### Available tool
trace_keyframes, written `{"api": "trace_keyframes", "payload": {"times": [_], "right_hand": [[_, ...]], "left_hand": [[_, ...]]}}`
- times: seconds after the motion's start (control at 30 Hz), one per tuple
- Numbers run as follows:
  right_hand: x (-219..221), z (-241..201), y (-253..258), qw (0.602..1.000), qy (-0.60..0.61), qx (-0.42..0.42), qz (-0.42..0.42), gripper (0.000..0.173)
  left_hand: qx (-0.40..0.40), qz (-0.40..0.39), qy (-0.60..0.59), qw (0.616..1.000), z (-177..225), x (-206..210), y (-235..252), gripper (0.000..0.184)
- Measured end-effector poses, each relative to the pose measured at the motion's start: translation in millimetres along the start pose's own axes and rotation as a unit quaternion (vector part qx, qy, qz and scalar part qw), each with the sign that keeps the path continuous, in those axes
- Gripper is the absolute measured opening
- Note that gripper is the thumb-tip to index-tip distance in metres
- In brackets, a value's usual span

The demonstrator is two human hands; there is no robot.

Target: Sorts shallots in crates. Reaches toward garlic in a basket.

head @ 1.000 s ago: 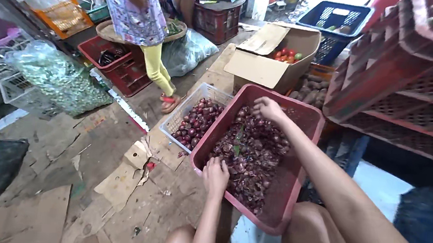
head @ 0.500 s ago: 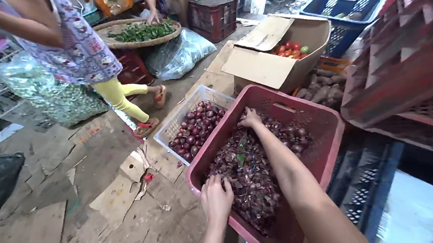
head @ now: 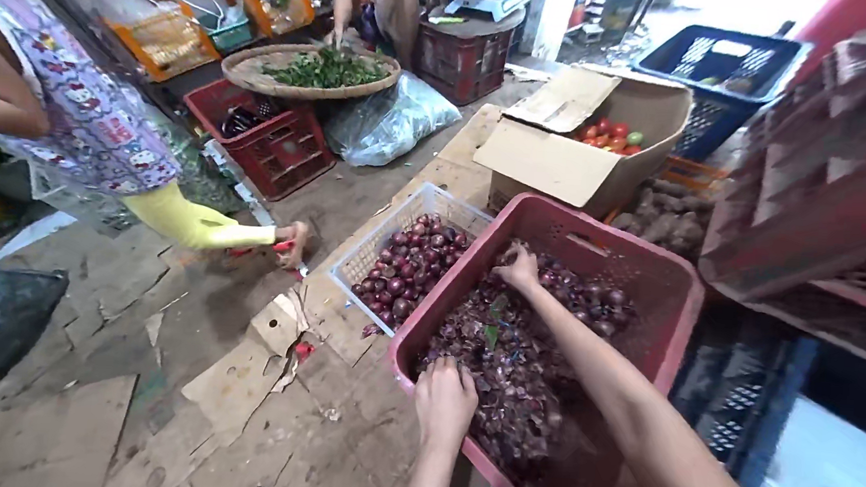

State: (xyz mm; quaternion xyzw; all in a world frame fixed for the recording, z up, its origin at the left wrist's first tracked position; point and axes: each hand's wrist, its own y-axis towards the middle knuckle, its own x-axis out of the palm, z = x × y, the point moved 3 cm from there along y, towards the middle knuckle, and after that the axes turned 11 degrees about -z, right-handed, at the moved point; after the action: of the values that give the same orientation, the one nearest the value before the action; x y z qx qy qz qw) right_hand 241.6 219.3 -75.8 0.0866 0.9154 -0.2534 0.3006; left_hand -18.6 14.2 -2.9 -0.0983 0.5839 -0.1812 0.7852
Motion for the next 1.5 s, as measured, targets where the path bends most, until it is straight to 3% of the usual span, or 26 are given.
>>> {"api": "trace_keyframes", "payload": {"times": [0.07, 0.17, 0.23, 0.3, 0.37, 0.43, 0.5, 0.57, 0.7, 0.8, 0.93, 1.03, 1.1, 1.17, 1.3, 1.37, 1.43, 1.5], "right_hand": [[-7.9, -2.2, -40.5, 0.988, 0.14, 0.016, -0.064, 0.059], [-12.7, -4.3, -117.4, 0.914, 0.358, 0.049, -0.183, 0.045], [-14.0, -11.5, -172.8, 0.883, 0.408, 0.077, -0.218, 0.033], [-10.7, -18.0, -220.4, 0.873, 0.425, 0.092, -0.223, 0.032], [-2.8, -20.6, -251.8, 0.883, 0.416, 0.08, -0.205, 0.036], [8.1, -23.9, -274.7, 0.897, 0.409, 0.047, -0.161, 0.042], [14.8, -30.2, -291.6, 0.897, 0.423, 0.02, -0.128, 0.042], [18.0, -30.4, -302.4, 0.891, 0.43, 0.005, -0.146, 0.039], [32.5, -16.3, -302.0, 0.915, 0.346, -0.024, -0.206, 0.031], [37.4, -15.5, -304.2, 0.911, 0.337, -0.047, -0.234, 0.03], [40.5, -15.6, -300.8, 0.94, 0.263, -0.113, -0.185, 0.038], [42.0, -14.6, -296.6, 0.952, 0.207, -0.151, -0.166, 0.042], [41.3, -14.0, -294.6, 0.957, 0.186, -0.155, -0.158, 0.045], [38.7, -12.9, -290.1, 0.964, 0.123, -0.165, -0.167, 0.052], [30.1, -15.9, -289.4, 0.963, -0.076, -0.186, -0.178, 0.071], [23.1, -15.2, -291.7, 0.958, -0.154, -0.185, -0.159, 0.087], [17.1, -12.3, -293.1, 0.956, -0.157, -0.208, -0.131, 0.083], [11.3, -12.6, -296.4, 0.961, -0.105, -0.236, -0.099, 0.061]], "left_hand": [[0.003, 0.001, -0.016, 1.0, 0.1, -0.8, -0.2, 0.038], [0.032, 0.011, -0.061, 0.998, -0.2, -2.0, 0.6, 0.043], [0.092, 0.039, -0.102, 0.99, -1.7, -3.9, 0.6, 0.046], [0.19, 0.07, -0.179, 0.963, -2.5, -6.5, -2.9, 0.051], [0.287, 0.069, -0.288, 0.911, 4.0, -9.1, -7.1, 0.068], [0.334, 0.046, -0.348, 0.875, 13.7, -10.1, -13.6, 0.064], [0.328, 0.042, -0.365, 0.87, 16.8, -9.4, -15.7, 0.048], [0.284, 0.035, -0.419, 0.861, 12.1, -8.7, -13.7, 0.044], [0.165, 0.029, -0.624, 0.763, -0.3, -5.2, -7.4, 0.04], [0.152, 0.059, -0.676, 0.719, -9.0, 0.4, -0.7, 0.036], [0.151, 0.085, -0.665, 0.726, -9.7, -1.9, -0.9, 0.017], [0.163, 0.099, -0.628, 0.754, -9.8, -3.0, -0.5, 0.031], [0.197, 0.061, -0.621, 0.756, -11.9, -4.6, 0.1, 0.038], [0.207, 0.017, -0.635, 0.744, -11.3, -6.5, 0.7, 0.025], [0.219, -0.01, -0.512, 0.831, -1.3, -12.7, -5.9, 0.033], [0.247, -0.021, -0.472, 0.846, 0.8, -12.8, -7.8, 0.038], [0.267, -0.021, -0.469, 0.842, 1.3, -12.0, -9.7, 0.035], [0.245, -0.02, -0.486, 0.839, 5.4, -13.7, -9.8, 0.035]]}}
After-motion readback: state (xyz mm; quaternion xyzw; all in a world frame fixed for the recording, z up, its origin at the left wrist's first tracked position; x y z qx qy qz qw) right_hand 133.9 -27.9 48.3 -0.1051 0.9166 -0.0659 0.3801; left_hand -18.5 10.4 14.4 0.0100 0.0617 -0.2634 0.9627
